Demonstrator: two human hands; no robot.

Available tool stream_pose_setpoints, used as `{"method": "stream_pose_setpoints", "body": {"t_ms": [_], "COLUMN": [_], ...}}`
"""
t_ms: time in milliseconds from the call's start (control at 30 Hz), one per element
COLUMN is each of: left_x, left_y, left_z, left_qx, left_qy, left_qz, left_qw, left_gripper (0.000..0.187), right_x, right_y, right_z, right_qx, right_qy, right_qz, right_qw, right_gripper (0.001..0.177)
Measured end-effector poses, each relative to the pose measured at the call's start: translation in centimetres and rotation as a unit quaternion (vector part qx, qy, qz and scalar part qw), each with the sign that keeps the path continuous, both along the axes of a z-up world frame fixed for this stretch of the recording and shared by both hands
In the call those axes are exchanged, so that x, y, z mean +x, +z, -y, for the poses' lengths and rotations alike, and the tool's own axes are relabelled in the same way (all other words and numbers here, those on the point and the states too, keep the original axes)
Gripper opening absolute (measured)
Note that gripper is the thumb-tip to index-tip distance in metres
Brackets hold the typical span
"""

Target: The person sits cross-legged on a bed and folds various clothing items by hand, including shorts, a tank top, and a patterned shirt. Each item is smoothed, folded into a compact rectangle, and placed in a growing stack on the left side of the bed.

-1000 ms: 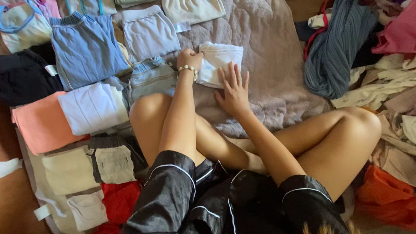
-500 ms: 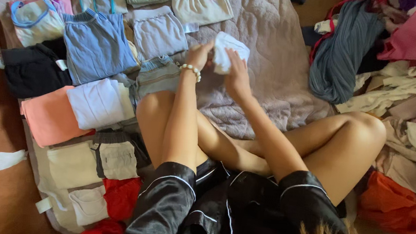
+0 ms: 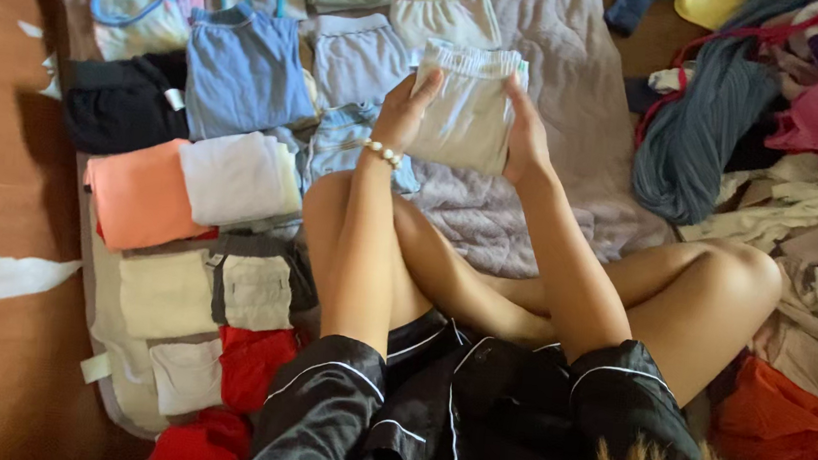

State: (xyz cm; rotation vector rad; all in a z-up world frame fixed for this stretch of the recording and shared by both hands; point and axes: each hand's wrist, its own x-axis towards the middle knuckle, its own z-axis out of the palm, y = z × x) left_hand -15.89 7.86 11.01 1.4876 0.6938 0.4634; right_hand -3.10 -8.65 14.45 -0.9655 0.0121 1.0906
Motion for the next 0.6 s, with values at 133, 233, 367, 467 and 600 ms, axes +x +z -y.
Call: {"method": "stream_pose_setpoints", "body": {"t_ms": [133, 233, 367, 467, 600], "left_x": [-1.5, -3.7, -9.0, -12.9, -15.5], "left_y": [0.4, 0.6, 2.2, 3.4, 4.4], "left_z": [0.5, -0.5, -2.4, -1.0, -2.4], "left_qx": [0.187, 0.208, -0.292, -0.449, -0.320], "left_qy": [0.114, 0.145, 0.061, 0.041, 0.168], "left_qz": [-0.009, -0.004, 0.269, 0.411, 0.380], "left_qw": [0.976, 0.967, 0.916, 0.792, 0.852], "left_gripper": [0.050, 0.051, 0.063, 0.067, 0.059], "right_x": [-1.9, -3.6, -5.9, -8.7, -13.7], "right_y": [-0.4, -1.1, -0.3, 1.2, 2.0], "right_z": [-2.0, -3.6, -7.0, -10.5, -15.6], "right_qx": [-0.049, -0.025, -0.021, -0.023, -0.083], "right_qy": [-0.068, -0.088, -0.105, -0.100, 0.004], "right_qz": [0.312, 0.378, 0.375, 0.317, 0.305], "right_qw": [0.946, 0.921, 0.921, 0.943, 0.949], "right_gripper": [0.043, 0.036, 0.041, 0.043, 0.048]}}
